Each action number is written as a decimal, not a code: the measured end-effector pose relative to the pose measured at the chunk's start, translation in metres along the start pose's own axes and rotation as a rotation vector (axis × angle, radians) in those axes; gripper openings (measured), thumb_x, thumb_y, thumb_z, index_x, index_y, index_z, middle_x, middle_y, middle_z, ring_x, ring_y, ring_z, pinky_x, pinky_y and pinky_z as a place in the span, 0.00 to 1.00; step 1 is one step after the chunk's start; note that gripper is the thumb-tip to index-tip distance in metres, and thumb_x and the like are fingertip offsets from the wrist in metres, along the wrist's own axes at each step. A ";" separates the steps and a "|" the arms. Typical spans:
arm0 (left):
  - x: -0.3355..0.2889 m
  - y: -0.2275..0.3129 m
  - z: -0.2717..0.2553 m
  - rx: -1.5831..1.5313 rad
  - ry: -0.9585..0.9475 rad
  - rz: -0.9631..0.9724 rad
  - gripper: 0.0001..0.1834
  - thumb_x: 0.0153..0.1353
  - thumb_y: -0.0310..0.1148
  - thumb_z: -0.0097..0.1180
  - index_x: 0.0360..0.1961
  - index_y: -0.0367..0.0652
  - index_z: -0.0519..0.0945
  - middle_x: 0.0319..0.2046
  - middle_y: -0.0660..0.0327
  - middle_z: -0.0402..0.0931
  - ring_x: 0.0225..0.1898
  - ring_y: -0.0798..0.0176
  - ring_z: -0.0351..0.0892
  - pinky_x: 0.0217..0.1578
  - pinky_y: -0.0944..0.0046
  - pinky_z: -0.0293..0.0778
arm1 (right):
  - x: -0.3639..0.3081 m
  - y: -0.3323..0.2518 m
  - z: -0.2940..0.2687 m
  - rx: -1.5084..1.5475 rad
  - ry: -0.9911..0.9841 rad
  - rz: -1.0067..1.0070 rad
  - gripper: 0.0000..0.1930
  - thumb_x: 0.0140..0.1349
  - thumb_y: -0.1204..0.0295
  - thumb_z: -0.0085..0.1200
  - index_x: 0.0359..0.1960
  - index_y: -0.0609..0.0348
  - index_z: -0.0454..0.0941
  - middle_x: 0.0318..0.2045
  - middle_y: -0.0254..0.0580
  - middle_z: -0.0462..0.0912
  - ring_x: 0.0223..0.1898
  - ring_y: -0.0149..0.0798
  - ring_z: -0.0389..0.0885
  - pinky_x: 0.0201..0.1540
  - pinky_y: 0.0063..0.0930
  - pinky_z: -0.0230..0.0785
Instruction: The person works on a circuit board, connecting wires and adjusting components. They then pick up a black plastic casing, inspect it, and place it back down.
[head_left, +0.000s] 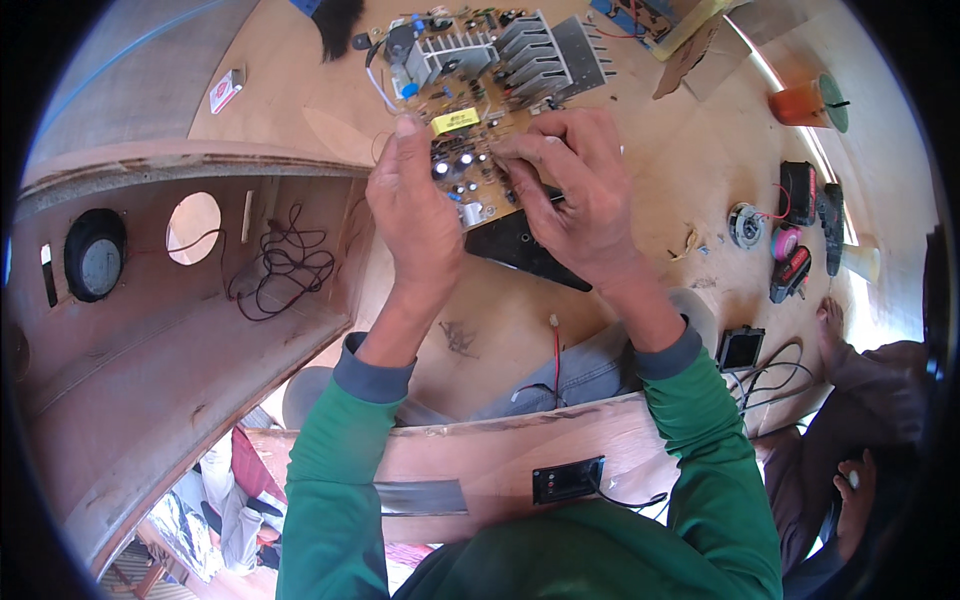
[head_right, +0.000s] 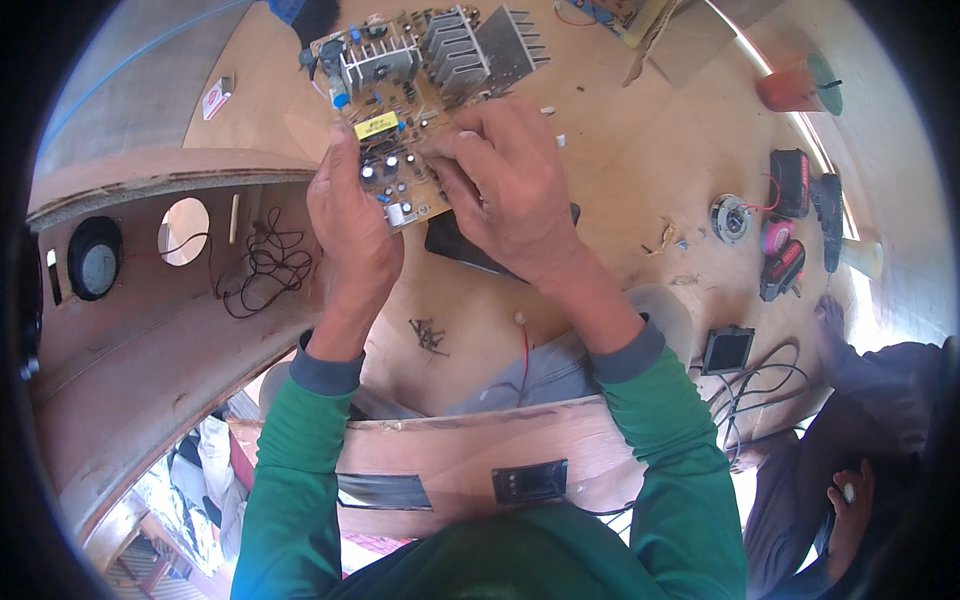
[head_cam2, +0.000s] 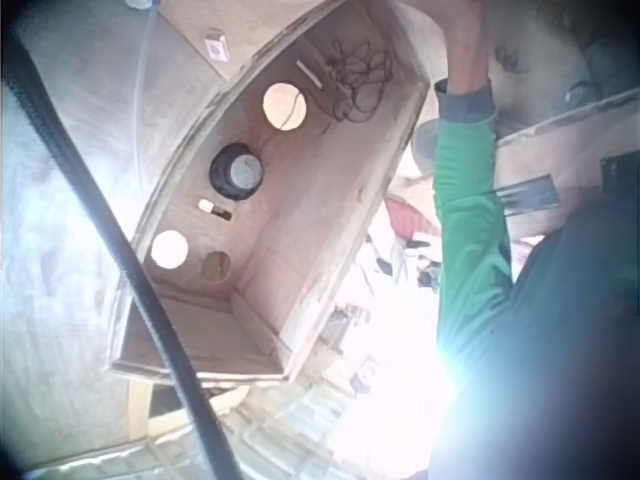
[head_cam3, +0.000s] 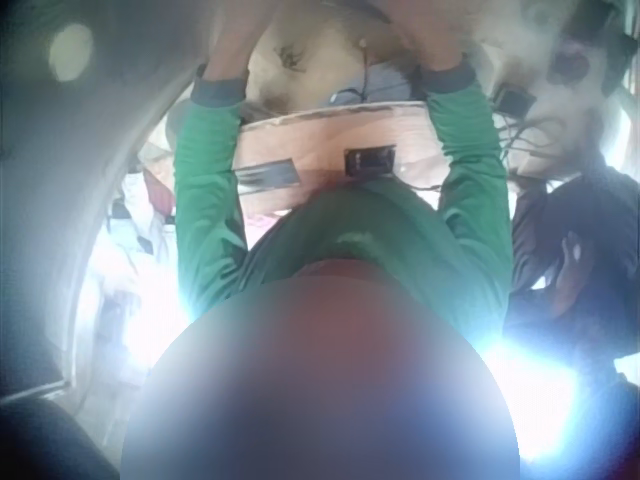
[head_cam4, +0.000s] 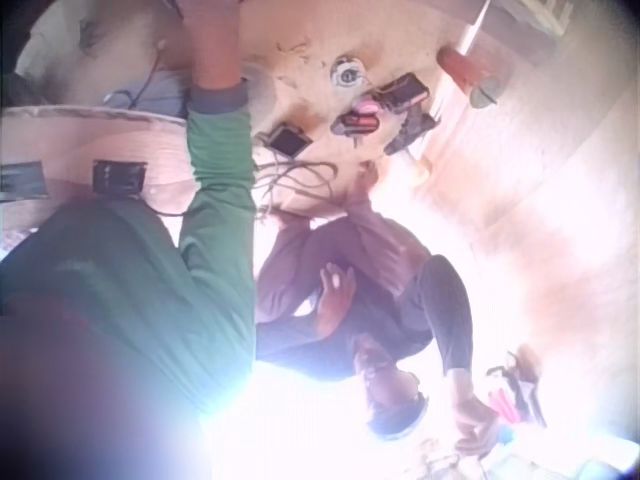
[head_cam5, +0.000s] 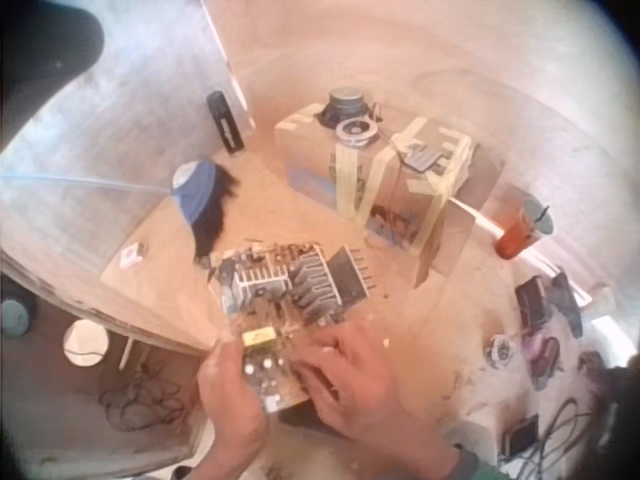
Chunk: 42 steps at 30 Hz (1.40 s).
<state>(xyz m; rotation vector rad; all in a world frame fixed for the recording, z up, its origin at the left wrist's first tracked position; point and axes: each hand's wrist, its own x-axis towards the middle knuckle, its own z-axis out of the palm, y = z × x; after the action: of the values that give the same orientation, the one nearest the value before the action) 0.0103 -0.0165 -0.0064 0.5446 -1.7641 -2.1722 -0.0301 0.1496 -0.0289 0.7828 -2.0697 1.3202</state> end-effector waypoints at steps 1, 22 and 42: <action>0.001 0.001 0.000 -0.017 -0.011 -0.004 0.24 0.88 0.45 0.50 0.60 0.32 0.83 0.48 0.58 0.88 0.43 0.69 0.88 0.46 0.63 0.85 | 0.001 0.002 -0.003 -0.011 0.040 -0.001 0.15 0.54 0.82 0.74 0.43 0.58 0.87 0.41 0.43 0.83 0.42 0.50 0.81 0.45 0.43 0.74; -0.017 0.027 0.021 0.003 0.065 -0.012 0.28 0.87 0.50 0.53 0.49 0.29 0.88 0.36 0.65 0.85 0.36 0.77 0.77 0.38 0.70 0.75 | -0.010 0.030 -0.008 -0.062 0.010 0.260 0.05 0.68 0.81 0.69 0.44 0.64 0.87 0.40 0.47 0.91 0.39 0.43 0.93 0.43 0.33 0.83; -0.014 0.043 0.021 0.099 0.149 -0.162 0.28 0.85 0.48 0.54 0.49 0.27 0.90 0.33 0.65 0.83 0.33 0.76 0.75 0.35 0.68 0.73 | -0.009 0.031 -0.008 -0.126 -0.129 0.208 0.15 0.63 0.75 0.72 0.49 0.55 0.81 0.40 0.45 0.88 0.37 0.53 0.91 0.38 0.43 0.84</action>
<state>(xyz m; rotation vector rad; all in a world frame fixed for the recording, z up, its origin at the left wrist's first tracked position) 0.0124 -0.0010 0.0411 0.8781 -1.8100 -2.0928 -0.0455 0.1697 -0.0508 0.6256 -2.3645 1.2599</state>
